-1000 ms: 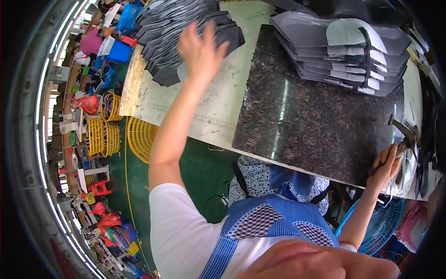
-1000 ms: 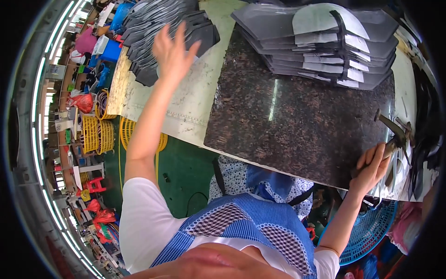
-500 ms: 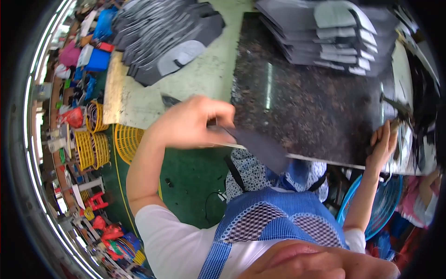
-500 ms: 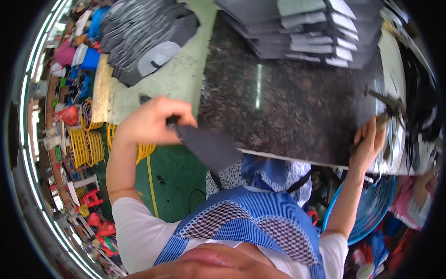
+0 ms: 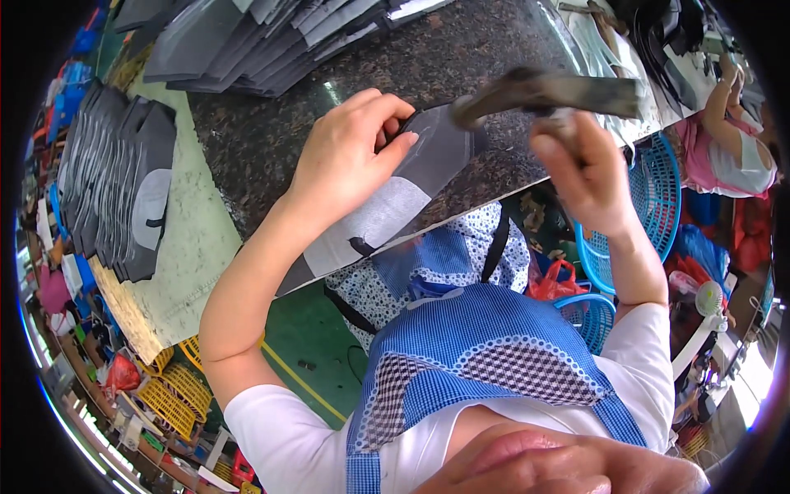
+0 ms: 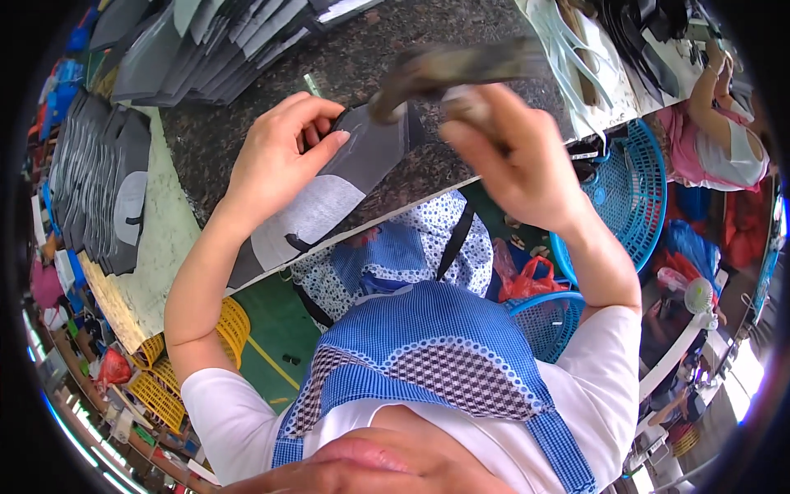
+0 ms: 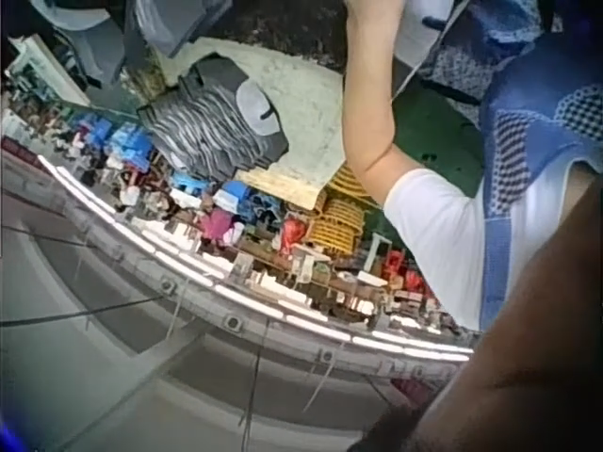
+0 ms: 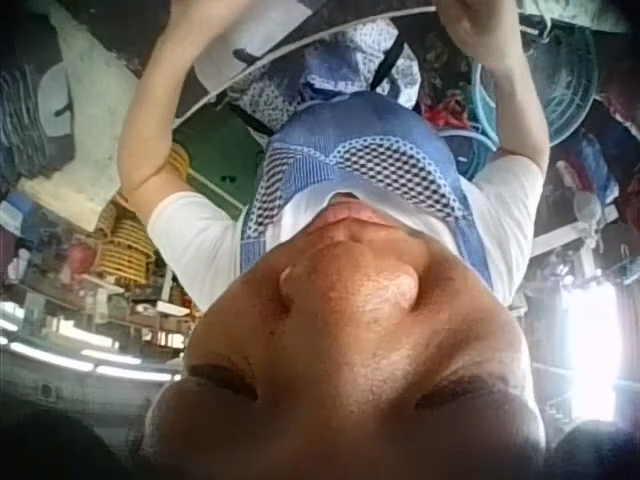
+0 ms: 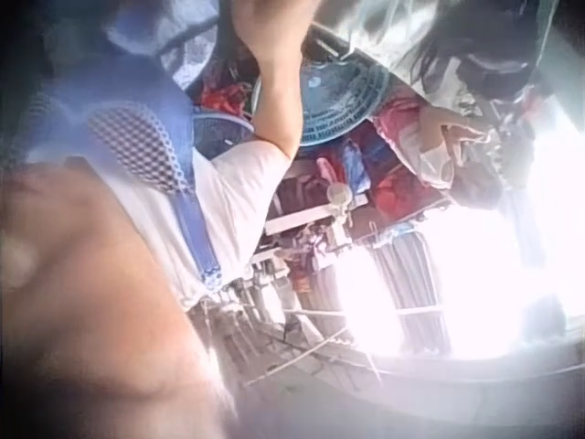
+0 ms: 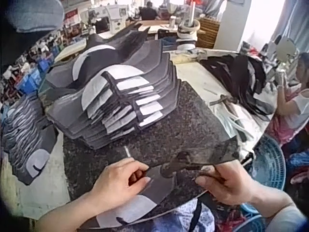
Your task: The recorder is hammering shoe components on a workbench to secure or flatten them during manufacturing.
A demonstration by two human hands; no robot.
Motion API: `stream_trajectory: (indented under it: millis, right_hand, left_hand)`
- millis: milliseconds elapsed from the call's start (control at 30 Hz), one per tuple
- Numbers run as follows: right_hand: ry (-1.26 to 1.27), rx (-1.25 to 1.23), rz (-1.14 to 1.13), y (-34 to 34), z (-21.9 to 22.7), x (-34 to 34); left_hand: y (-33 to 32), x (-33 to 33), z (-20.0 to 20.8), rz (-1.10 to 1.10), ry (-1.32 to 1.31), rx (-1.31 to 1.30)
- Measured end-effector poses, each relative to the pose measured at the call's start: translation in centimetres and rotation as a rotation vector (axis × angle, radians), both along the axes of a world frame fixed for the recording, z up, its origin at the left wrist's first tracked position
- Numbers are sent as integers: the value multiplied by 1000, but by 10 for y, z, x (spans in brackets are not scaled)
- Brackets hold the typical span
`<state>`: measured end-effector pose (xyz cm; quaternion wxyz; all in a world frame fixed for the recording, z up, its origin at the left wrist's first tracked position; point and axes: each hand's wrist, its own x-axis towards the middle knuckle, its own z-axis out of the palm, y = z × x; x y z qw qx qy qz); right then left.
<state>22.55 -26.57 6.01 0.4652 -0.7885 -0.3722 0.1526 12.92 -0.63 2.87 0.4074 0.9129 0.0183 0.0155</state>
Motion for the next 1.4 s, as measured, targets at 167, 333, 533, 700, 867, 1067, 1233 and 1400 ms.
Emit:
stream_trajectory:
  millis: [167, 333, 533, 700, 867, 1067, 1233, 1400]
  right_hand:
    - [-225, -195, 251, 20, -9, 16]
    - [-185, -111, 285, 39, 8, 37]
    - [-309, -212, 355, 48, 7, 47]
    - [-210, -293, 464, 34, -5, 32]
    - [-174, -74, 365, 38, -11, 31]
    - [-173, -217, 364, 48, 5, 25]
    - [-181, -260, 499, 43, -1, 4]
    - [-218, -170, 332, 52, -7, 13]
  left_hand:
    - [-3, -5, -6, 45, -24, -77]
    - [-12, -10, -6, -24, -292, 219]
    - [-14, -16, -6, -29, -304, 294]
    - [6, -27, 13, 26, 111, -138]
    - [-8, -38, 0, 7, -177, 137]
    - [0, -37, -5, -5, -209, 128]
    - [20, -40, 15, -44, 96, 36]
    - [11, -56, 2, 3, -151, 92]
